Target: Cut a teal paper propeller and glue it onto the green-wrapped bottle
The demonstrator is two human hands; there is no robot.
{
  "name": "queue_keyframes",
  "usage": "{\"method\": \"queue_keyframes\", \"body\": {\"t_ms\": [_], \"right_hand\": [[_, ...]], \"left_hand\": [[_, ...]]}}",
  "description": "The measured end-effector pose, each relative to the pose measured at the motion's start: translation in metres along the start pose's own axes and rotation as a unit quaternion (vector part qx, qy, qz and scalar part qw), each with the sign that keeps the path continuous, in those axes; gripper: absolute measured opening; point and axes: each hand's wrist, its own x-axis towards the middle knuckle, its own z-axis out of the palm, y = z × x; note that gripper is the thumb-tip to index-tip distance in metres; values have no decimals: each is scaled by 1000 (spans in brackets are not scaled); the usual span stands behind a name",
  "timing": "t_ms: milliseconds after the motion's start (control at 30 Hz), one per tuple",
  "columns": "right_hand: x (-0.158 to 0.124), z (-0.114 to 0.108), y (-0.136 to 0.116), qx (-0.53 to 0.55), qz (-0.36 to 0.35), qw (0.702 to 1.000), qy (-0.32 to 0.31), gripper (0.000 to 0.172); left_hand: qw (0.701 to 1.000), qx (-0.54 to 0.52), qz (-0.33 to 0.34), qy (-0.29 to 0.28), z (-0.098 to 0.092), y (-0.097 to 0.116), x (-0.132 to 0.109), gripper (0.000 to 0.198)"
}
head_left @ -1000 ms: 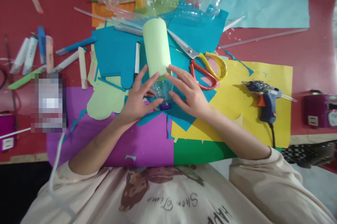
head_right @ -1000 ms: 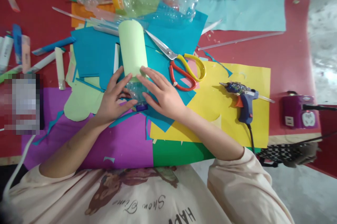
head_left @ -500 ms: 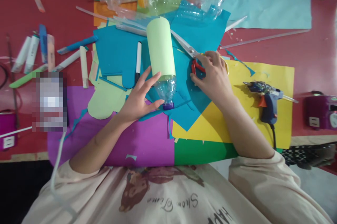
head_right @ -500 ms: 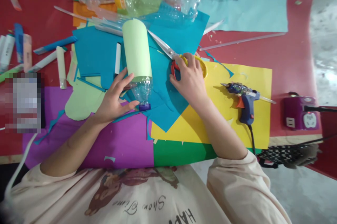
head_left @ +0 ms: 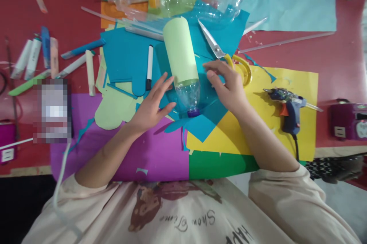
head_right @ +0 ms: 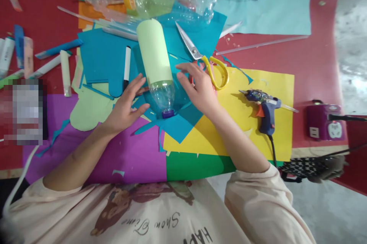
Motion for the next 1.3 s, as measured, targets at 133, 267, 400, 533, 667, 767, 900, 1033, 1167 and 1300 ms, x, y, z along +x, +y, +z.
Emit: {"method": "queue_keyframes", "body": {"t_ms": [133, 267, 400, 533, 667, 767, 900, 1033, 1167, 1300], "right_hand": [[-4, 5, -9, 101, -37, 992, -57, 41], [-7, 6, -20, 49, -100, 991, -71, 41], [-8, 6, -27, -19, -101, 990, -99, 47], [-7, 6, -24, -40, -90, 989, -107, 49], [-5, 7, -18, -46, -73, 992, -93, 49], [-6, 6, -18, -36, -91, 993, -64, 44], [-11, 1, -24, -34, -174, 984, -15, 39], [-21, 0, -35, -86, -326, 941, 12, 38], [-30, 3, -50, -80, -406, 909, -54, 43], [-33, 7, -56, -69, -370, 919, -119, 39]], "left_hand": [[1000, -2, -1, 3, -2, 1, 0, 60], [1000, -17, 13, 15, -3, -2, 1, 60], [999, -43, -20, 18, -2, 0, 1, 61], [999, -25, -32, 30, -3, 7, 0, 56], [989, 71, -26, 126, -19, 5, -1, 38], [964, 170, -41, 202, -37, -12, 0, 28], [947, 220, -118, 204, -48, -35, 1, 31], [941, 235, -114, 214, -42, -42, 1, 23], [924, 253, -74, 278, -44, -36, 0, 18], [917, 178, -44, 354, -53, -27, -2, 26]]}}
